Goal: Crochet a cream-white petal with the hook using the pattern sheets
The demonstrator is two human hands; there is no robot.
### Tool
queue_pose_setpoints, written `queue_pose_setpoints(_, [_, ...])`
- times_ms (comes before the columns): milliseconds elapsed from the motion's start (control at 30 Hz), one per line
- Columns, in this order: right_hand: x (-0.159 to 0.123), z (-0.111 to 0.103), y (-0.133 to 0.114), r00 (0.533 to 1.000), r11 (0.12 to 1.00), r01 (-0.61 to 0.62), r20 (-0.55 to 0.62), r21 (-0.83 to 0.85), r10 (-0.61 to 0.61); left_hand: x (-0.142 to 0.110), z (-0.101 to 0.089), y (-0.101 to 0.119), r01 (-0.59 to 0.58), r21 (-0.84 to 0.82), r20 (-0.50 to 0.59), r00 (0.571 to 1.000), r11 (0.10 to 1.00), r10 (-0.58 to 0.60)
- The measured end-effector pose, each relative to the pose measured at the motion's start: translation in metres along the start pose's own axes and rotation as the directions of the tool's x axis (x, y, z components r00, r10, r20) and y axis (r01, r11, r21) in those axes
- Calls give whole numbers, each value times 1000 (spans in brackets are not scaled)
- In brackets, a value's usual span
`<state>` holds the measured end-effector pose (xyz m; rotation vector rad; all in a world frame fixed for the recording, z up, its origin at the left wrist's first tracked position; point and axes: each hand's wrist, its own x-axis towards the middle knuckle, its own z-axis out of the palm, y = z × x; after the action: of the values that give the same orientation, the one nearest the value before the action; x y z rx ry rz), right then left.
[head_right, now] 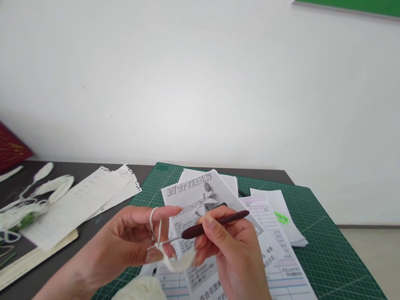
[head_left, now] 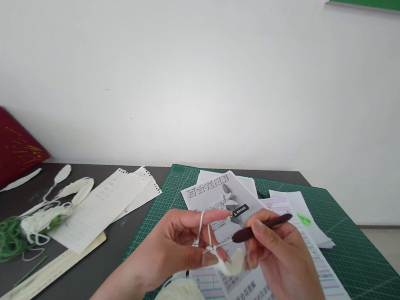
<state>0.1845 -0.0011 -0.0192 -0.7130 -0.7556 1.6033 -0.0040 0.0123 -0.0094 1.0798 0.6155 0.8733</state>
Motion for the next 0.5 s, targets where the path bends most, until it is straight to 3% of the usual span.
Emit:
queue_pose_setpoints(67, [1, -1, 2, 1000, 1000, 16, -4, 2, -16, -2, 1, 0, -98, 126, -58, 993, 987, 105])
queue_pose_setpoints(133, [1, -2, 4, 999, 999, 35, -7, 6, -35, -4, 2, -1, -243, 311, -76, 957, 919, 279])
queue_pose_setpoints(200, [2, -2, 5, 999, 999, 41, -8, 21, -41, -7, 3, -1, -389, 473, -26, 891, 791, 453])
queue_pose_setpoints(300, [4, -1, 6, 999, 997, 28, -26, 65, -27, -10, 5, -2, -560, 611, 96, 754, 560, 649])
queue_pose_setpoints(400, [7, 0, 7, 1000, 994, -7, -21, 105, 9, -11, 5, -2, -626, 672, 186, 660, 396, 728])
queue_pose_setpoints(500, [10, 0, 8, 999, 989, -40, -7, 141, 41, -11, 4, -3, -636, 693, 221, 637, 341, 738])
